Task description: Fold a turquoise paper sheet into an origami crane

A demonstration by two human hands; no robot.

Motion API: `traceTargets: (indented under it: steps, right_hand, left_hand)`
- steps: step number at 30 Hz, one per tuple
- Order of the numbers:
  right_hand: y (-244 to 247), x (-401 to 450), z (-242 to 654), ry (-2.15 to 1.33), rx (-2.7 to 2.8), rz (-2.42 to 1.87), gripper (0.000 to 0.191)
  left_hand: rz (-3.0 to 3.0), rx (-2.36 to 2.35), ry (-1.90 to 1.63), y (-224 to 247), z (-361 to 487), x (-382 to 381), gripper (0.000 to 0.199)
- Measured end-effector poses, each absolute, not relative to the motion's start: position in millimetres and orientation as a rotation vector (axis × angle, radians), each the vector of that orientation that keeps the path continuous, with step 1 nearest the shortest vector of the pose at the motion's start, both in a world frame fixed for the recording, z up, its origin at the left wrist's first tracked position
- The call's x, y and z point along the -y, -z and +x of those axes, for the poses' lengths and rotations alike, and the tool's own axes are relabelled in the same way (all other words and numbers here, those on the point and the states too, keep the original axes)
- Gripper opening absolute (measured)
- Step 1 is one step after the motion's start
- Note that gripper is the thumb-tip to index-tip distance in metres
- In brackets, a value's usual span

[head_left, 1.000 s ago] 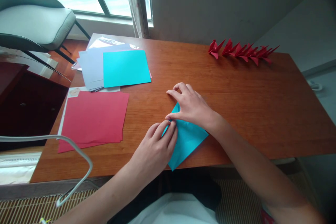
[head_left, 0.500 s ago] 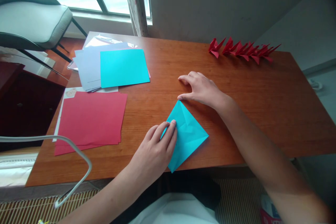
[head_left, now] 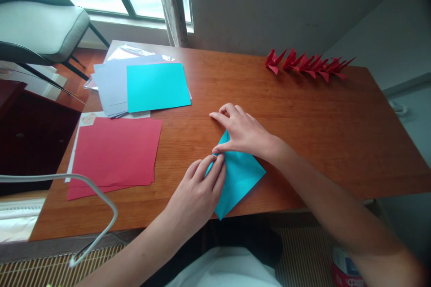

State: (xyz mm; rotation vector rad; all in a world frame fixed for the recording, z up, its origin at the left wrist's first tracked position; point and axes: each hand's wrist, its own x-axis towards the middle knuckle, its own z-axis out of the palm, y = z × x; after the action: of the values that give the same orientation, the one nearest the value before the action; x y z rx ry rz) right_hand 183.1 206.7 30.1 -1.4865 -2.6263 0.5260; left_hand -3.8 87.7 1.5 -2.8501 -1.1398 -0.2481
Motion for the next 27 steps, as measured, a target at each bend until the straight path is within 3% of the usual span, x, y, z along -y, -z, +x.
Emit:
traceTargets:
  steps: [4, 8, 13, 20, 27]
  right_hand:
    - [-19, -238, 214, -0.563, 2.520, -1.584, 0.070]
    - [-7, -262, 244, -0.730, 2.220, -1.573, 0.039]
    - [-5, -210, 242, -0.614, 2.040, -1.595, 0.020]
    - [-7, -96, 227, -0.700, 1.857, -1.718, 0.028]
    - [-5, -69, 215, -0.644, 1.701, -1.721, 0.036]
  left_hand:
    - [-2.867, 1.157, 0.266, 1, -5, -87, 0.041]
    - [-2.912, 1.198, 0.365, 3, -7, -88, 0.041]
    - [-3.007, 1.392, 0.728, 4, -14, -91, 0.041]
    - [-2.695, 2.002, 1.391, -1, -15, -91, 0.026]
    - [-2.203, 2.593, 1.909, -10, -12, -90, 0.024]
